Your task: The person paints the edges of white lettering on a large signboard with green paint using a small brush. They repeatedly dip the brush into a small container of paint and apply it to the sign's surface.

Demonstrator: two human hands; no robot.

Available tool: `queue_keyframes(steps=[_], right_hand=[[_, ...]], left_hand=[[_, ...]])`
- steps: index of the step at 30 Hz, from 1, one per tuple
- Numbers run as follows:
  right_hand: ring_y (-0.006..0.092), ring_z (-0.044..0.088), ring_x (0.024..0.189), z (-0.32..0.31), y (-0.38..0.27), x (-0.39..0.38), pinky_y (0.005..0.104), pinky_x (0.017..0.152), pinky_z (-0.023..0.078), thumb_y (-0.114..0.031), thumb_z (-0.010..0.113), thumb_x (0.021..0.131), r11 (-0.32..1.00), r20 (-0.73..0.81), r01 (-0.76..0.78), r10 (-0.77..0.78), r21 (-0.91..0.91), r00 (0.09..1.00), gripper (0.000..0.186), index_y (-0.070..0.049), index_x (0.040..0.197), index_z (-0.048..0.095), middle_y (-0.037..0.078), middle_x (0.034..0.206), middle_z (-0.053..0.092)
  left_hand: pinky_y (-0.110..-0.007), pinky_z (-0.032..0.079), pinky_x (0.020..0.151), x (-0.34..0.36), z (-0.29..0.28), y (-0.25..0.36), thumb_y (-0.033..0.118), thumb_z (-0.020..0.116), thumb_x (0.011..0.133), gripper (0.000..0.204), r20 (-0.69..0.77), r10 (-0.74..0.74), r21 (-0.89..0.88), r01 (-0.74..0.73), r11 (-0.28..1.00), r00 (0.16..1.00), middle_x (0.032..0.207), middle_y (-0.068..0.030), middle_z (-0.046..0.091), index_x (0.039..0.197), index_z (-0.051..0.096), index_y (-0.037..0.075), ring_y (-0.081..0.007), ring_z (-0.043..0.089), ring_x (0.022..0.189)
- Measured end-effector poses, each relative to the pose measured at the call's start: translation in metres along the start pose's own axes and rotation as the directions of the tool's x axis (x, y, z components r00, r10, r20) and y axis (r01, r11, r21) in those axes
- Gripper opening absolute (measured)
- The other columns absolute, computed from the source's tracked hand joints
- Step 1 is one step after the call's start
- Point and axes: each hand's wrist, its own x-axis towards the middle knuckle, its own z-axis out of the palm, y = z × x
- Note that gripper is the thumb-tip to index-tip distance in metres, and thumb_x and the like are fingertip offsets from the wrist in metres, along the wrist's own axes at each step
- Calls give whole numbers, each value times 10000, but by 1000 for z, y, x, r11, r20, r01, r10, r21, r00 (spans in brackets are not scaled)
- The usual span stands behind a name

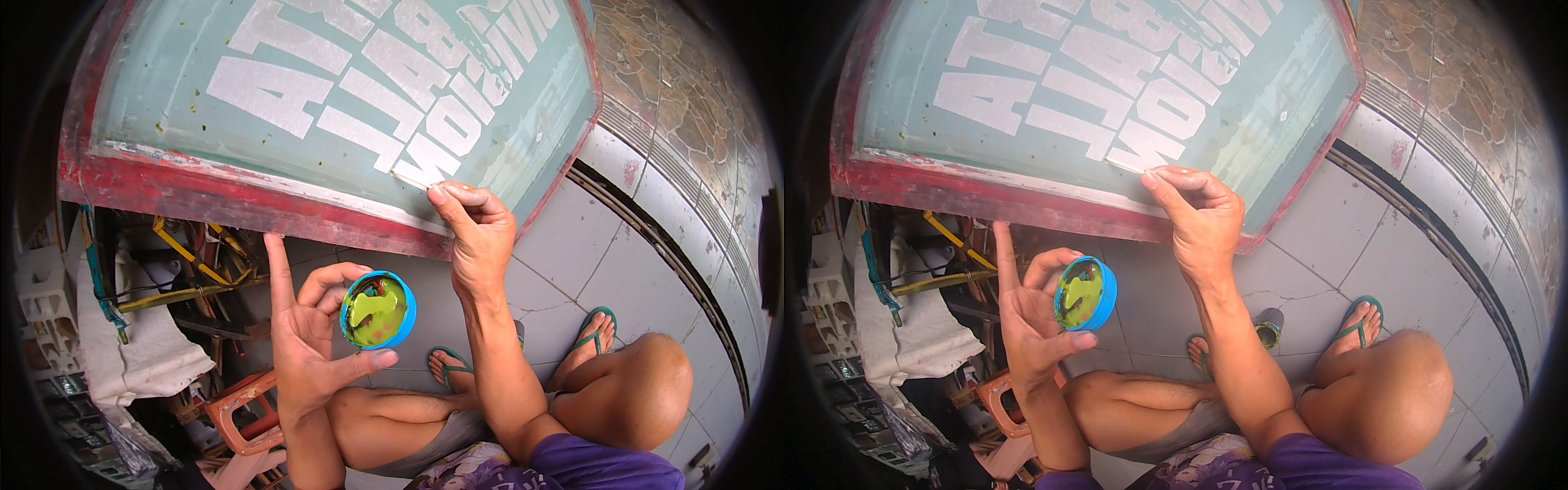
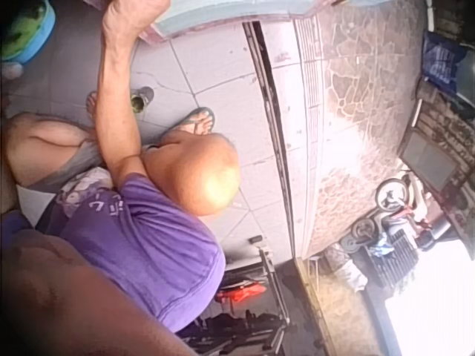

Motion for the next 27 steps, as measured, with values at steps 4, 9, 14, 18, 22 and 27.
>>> queue_keyframes(steps=[4,9,14,18,22,27], right_hand=[[138,674,925,-1,0,0,293,861,519,-36,825,841,1000,7,0,0,15,1000,88,-15,900,763,98,979,748],[137,673,921,-1,0,0,293,862,518,-28,821,842,1000,8,-12,12,24,1000,83,-14,898,761,97,978,747],[140,673,922,1,-4,-2,297,862,520,-25,818,845,998,13,-20,19,55,1000,81,-15,897,756,99,978,746],[143,671,930,-2,-2,-2,300,863,520,-20,813,849,996,22,-26,24,88,999,81,-18,900,750,101,987,744],[146,670,938,-4,-4,-1,311,863,518,1,799,852,993,27,-27,24,116,999,75,-22,880,733,100,988,741],[163,677,926,-21,-49,-3,320,837,518,47,787,826,999,195,-8,0,38,981,134,-31,803,680,114,952,741]], left_hand=[[-381,525,992,0,-1,0,-44,935,572,1517,-1,-3,-5,3,1000,1000,1247,-215,595,1605,-169,73,-274,629,1138],[-373,534,978,0,0,0,-54,929,578,1511,3,7,-8,-7,1000,1000,1253,-215,591,1602,-175,71,-266,630,1129],[-368,540,968,0,0,0,-61,925,581,1508,8,11,-5,-11,1000,1000,1256,-214,589,1601,-177,70,-259,632,1123],[-372,537,973,0,-2,0,-61,926,580,1510,13,15,2,-15,1000,1000,1259,-214,589,1601,-178,71,-260,632,1121],[-364,537,963,1,0,0,-68,918,582,1491,3,18,14,-18,1000,1000,1249,-207,597,1606,-158,63,-256,631,1114],[-333,540,921,-10,7,11,-33,908,585,1428,-144,168,315,-116,942,975,1214,-195,615,1615,-80,23,-230,648,1044]])
